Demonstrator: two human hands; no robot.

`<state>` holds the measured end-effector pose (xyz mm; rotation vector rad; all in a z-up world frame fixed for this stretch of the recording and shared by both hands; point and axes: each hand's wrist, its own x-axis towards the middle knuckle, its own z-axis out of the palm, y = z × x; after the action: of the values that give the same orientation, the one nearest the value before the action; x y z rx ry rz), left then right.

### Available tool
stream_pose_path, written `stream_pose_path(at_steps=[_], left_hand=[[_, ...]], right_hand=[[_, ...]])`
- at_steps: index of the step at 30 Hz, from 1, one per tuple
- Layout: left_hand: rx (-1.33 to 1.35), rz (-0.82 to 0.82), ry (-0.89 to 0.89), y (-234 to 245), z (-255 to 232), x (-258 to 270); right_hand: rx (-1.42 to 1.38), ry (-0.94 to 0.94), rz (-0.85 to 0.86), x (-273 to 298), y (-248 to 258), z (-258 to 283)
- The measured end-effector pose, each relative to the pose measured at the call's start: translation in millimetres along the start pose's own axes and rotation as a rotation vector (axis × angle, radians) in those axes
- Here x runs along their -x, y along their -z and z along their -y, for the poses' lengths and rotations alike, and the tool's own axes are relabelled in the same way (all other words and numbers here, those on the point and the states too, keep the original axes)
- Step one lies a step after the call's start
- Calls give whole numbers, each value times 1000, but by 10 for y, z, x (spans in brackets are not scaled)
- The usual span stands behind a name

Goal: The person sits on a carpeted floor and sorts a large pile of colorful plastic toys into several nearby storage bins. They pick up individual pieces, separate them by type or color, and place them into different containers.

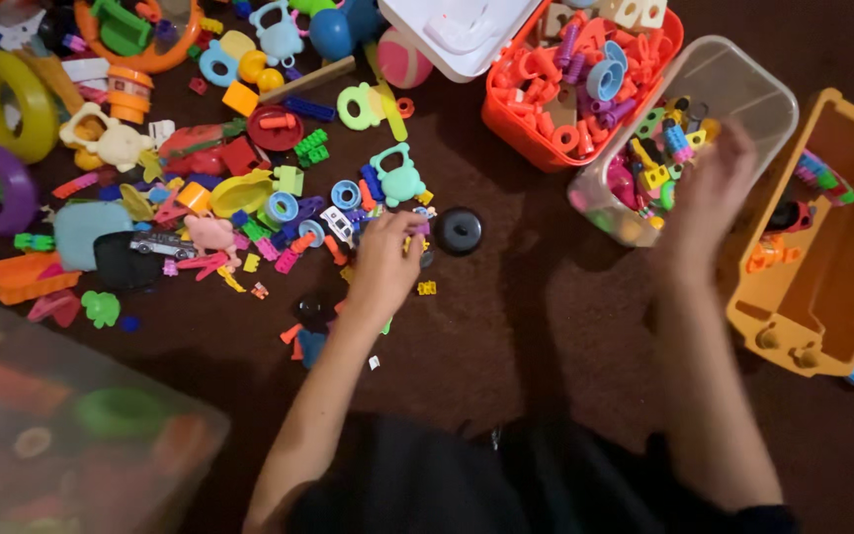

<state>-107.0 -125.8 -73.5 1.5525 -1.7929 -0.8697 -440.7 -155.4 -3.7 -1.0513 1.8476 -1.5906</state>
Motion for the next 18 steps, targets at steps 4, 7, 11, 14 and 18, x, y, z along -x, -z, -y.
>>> stream_pose_path(at_steps=[4,7,11,14,18], left_hand=[[-168,-66,-144,-176,99,41],[-154,-5,-84,-247,176,47],[-159,6,-70,-267,230,75],[-191,22,-77,-269,195,83],[-73,-22,-67,-168,178,96]], right_hand=[[311,381,308,802,-542,-154],[407,573,613,1175,-910,-300],[542,585,814,1357,-1013,-399],[561,573,791,1279,-868,-354],[614,594,459,923,-413,-190]])
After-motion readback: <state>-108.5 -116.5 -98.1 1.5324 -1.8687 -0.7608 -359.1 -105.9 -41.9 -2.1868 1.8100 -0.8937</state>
